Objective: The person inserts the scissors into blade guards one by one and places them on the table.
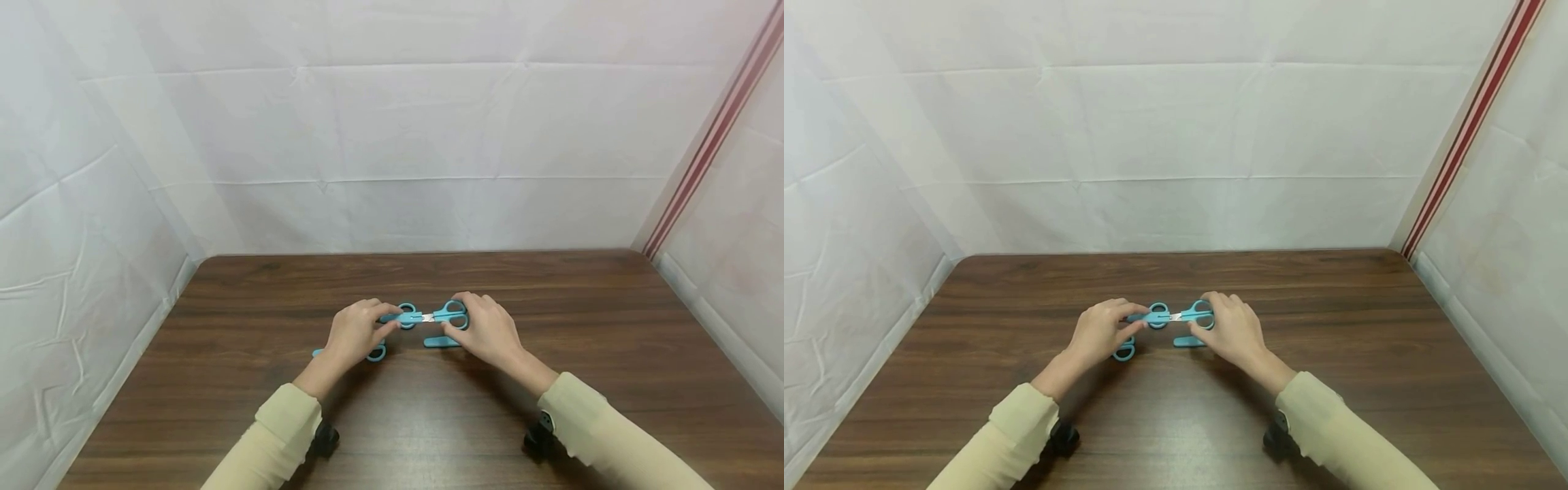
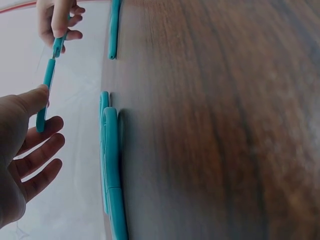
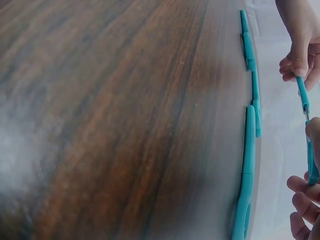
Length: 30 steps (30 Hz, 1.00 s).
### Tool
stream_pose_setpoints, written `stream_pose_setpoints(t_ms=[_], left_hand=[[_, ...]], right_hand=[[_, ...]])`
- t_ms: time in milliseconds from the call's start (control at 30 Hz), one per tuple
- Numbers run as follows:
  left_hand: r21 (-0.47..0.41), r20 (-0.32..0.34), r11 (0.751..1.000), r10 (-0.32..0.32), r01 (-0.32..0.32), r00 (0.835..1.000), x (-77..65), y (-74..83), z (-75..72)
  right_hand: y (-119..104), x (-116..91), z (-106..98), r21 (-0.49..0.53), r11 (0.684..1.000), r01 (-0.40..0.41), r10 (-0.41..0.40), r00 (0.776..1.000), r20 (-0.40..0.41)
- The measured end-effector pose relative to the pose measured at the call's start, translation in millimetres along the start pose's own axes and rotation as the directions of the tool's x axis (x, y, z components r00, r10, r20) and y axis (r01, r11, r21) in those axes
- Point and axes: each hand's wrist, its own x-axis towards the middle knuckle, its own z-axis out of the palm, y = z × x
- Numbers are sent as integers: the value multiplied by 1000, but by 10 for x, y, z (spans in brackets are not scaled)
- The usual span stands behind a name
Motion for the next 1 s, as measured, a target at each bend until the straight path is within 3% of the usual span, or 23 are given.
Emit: stream_pose_setpoints(t_ms=[267, 800, 1000], left_hand=[[8, 37, 999, -54, 54, 998, 3, 22, -22], [13, 40, 1000, -15, 14, 999, -2, 20, -25], [-24, 94, 999, -31, 33, 995, 2, 35, -42]], right_hand=[[0, 0, 11, 2, 1000, 4, -4, 1000, -10], [-3, 16, -5, -1, 1000, -22, 22, 1000, -14], [2, 20, -12, 6, 999, -34, 34, 999, -13]])
